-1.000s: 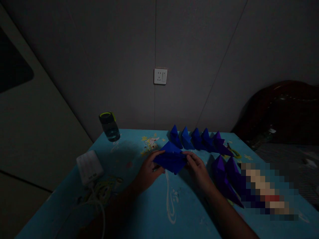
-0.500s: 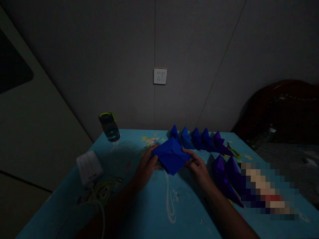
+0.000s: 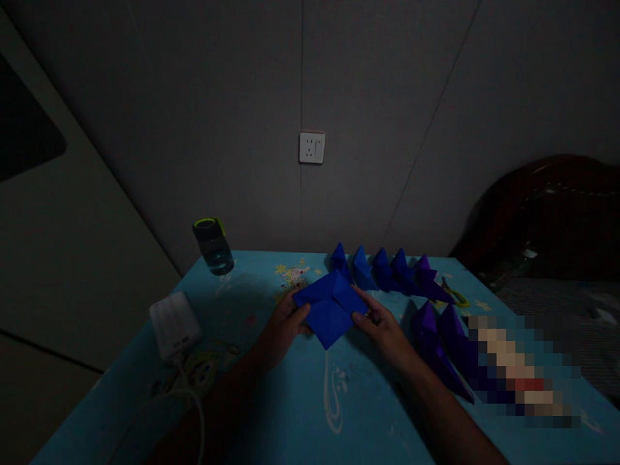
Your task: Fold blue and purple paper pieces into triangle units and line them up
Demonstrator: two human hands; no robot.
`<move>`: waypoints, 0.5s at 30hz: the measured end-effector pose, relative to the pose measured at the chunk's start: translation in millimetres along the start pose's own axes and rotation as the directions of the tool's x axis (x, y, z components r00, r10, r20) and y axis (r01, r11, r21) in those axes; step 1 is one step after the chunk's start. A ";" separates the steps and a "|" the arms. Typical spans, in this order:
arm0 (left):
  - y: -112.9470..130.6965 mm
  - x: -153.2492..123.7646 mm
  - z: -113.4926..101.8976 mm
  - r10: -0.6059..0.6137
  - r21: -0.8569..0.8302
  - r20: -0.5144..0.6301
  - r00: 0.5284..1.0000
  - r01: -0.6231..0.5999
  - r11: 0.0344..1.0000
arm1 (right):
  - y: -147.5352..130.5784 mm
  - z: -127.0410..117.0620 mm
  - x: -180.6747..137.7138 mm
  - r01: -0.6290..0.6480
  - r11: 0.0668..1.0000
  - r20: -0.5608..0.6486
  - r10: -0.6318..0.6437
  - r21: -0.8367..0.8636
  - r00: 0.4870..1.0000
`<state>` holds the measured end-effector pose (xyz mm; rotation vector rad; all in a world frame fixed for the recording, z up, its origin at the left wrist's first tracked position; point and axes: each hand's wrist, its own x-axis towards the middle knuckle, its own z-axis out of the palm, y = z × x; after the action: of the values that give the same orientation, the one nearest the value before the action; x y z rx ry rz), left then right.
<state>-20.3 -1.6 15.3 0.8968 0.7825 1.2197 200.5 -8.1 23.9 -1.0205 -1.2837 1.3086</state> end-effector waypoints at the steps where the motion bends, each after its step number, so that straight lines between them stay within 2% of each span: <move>1: -0.8 0.4 -0.4 -0.001 0.017 -0.010 1.000 0.001 1.000 | 0.0 0.8 0.9 -0.022 0.999 0.024 0.021 0.024 0.999; 5: -4.2 1.4 -2.6 0.003 0.077 -0.016 1.000 -0.002 0.997 | 0.6 3.2 4.4 -0.080 0.993 0.056 0.076 0.082 0.996; 10: -5.1 1.2 -3.2 0.015 0.105 -0.009 1.000 -0.014 0.994 | -0.7 3.4 3.5 -0.086 0.996 0.029 0.085 0.023 0.996; 13: -2.4 1.4 -0.6 0.039 0.091 0.002 0.999 -0.039 0.995 | -2.9 5.0 -0.1 0.004 0.997 -0.049 -0.007 -0.073 0.999; 15: -1.1 2.3 0.8 0.072 0.060 -0.025 0.997 -0.071 0.996 | -3.9 5.8 -2.8 0.124 0.975 -0.136 -0.150 -0.184 0.979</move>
<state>-18.7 0.4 14.6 0.9651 0.8175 1.2793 195.6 -12.0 28.1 -1.1092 -1.3468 1.0090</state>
